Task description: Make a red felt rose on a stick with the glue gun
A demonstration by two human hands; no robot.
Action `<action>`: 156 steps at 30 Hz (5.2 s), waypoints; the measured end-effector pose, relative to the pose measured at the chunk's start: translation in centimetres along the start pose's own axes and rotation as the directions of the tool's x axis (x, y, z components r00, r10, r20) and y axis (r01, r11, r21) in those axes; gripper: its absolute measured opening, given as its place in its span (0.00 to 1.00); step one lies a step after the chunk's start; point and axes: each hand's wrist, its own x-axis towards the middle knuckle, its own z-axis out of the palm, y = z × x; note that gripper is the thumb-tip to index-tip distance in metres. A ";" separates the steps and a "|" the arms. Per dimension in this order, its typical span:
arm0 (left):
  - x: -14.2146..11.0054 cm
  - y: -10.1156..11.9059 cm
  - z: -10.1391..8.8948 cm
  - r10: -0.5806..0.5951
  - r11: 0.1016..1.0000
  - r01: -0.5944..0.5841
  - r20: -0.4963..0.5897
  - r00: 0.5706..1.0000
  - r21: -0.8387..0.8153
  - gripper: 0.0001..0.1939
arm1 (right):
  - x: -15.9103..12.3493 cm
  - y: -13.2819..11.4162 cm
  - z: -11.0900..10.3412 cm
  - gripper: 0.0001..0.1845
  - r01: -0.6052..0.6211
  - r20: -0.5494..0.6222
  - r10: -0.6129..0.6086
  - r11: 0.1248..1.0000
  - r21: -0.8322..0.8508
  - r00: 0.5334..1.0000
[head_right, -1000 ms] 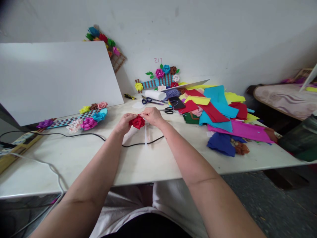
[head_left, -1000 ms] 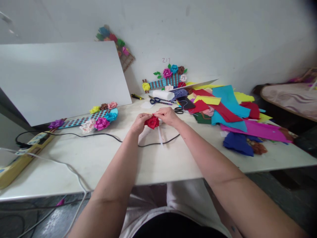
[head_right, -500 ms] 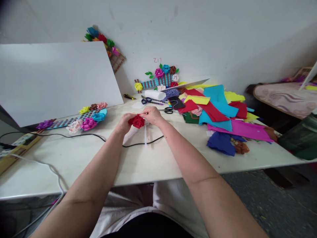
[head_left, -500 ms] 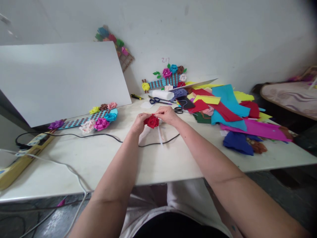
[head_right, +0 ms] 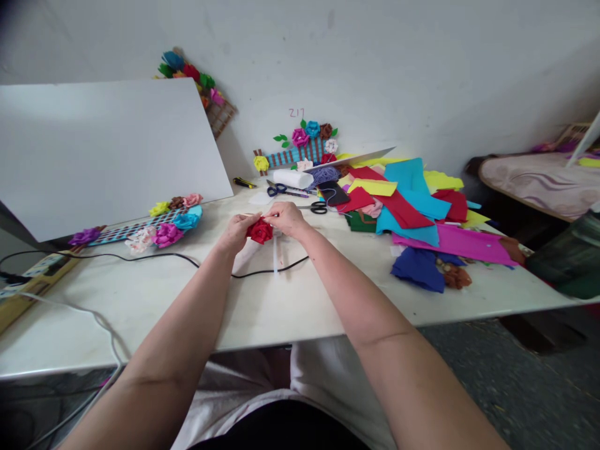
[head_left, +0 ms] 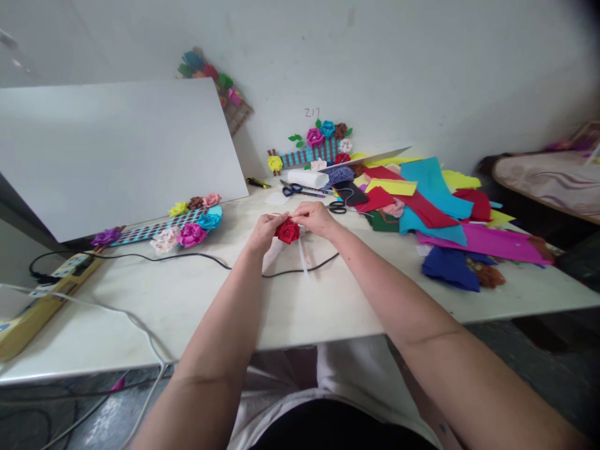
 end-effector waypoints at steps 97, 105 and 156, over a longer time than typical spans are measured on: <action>-0.6 0.2 0.1 0.078 0.971 -0.092 -0.072 0.994 -0.219 0.24 | -0.5 -0.6 -1.0 0.15 0.090 0.012 -0.097 0.850 -0.519 0.995; -0.4 0.2 -0.1 0.095 0.974 -0.108 -0.069 0.993 -0.200 0.23 | -0.3 -0.6 -1.0 0.14 0.078 -0.018 -0.098 0.883 -0.462 0.995; 0.2 -0.7 -0.9 0.140 0.983 -0.146 -0.063 0.988 -0.109 0.17 | 0.0 0.3 -1.1 0.18 0.169 0.018 -0.170 0.958 -0.230 0.985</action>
